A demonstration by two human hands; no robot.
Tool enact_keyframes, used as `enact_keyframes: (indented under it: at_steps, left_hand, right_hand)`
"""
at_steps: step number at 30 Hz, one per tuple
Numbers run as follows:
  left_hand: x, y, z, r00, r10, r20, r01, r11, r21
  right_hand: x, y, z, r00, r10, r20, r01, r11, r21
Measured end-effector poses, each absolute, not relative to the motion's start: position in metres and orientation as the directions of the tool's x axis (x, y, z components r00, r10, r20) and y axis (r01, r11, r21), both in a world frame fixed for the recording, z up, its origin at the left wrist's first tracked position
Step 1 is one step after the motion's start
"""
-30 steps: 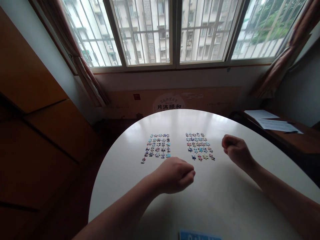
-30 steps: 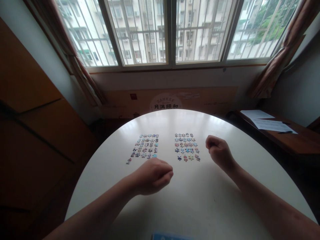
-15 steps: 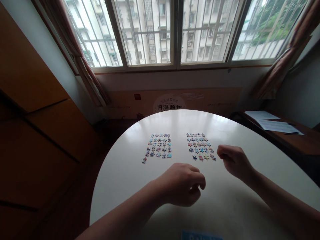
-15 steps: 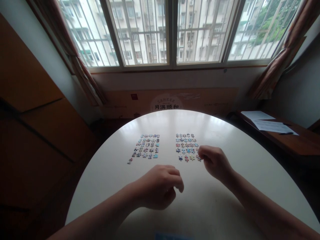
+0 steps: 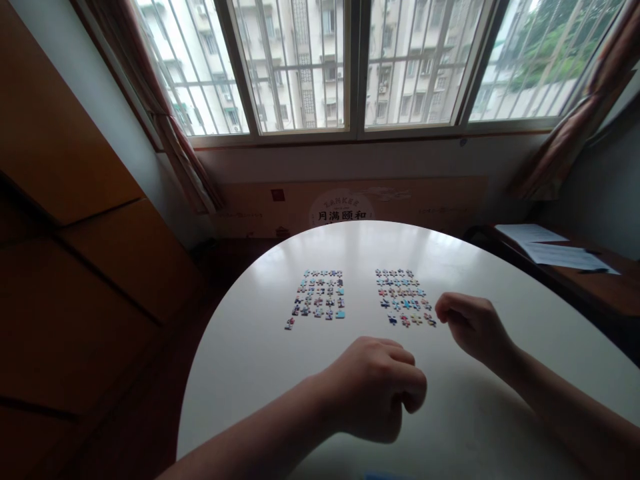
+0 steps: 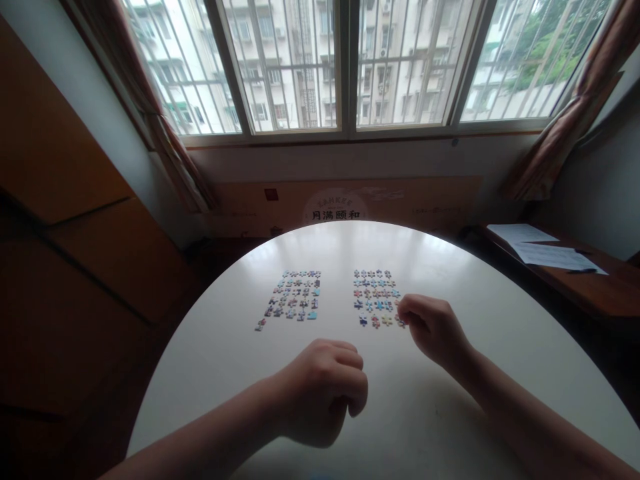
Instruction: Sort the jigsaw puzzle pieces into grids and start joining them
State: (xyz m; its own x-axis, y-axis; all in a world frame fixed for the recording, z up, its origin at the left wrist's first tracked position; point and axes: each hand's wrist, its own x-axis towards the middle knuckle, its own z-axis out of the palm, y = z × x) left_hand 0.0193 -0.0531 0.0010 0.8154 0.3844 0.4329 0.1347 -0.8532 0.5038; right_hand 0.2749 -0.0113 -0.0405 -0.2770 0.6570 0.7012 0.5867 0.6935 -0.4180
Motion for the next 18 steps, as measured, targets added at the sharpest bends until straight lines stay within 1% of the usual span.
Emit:
enact_keyframes:
  at_steps: [2, 4, 7, 10, 13, 18]
  left_hand:
    - [0.019, -0.056, 0.001, 0.814, 0.38, 0.438, 0.114, -0.846, 0.521]
    - [0.018, -0.057, 0.001, 0.836, 0.374, 0.403, 0.133, -0.849, 0.512]
    - [0.018, -0.055, 0.001, 0.872, 0.373, 0.316, 0.203, -0.864, 0.461]
    - [0.018, -0.049, 0.001, 0.881, 0.382, 0.28, 0.25, -0.878, 0.409]
    - [0.018, -0.043, -0.003, 0.87, 0.379, 0.316, 0.254, -0.893, 0.372]
    - [0.01, -0.029, -0.009, 0.782, 0.399, 0.479, 0.234, -0.9, 0.368]
  right_hand:
    - [0.275, -0.011, -0.04, -0.273, 0.655, 0.704, 0.587, 0.693, -0.418]
    - [0.275, -0.01, -0.04, -0.267, 0.656, 0.706, 0.59, 0.69, -0.418]
    - [0.275, -0.011, -0.039, -0.265, 0.658, 0.705, 0.593, 0.688, -0.419]
    - [0.274, -0.012, -0.037, -0.262, 0.652, 0.712, 0.588, 0.693, -0.418]
    - [0.273, -0.013, -0.037, -0.253, 0.645, 0.721, 0.583, 0.696, -0.419]
    - [0.274, -0.007, -0.044, -0.219, 0.662, 0.717, 0.589, 0.675, -0.443]
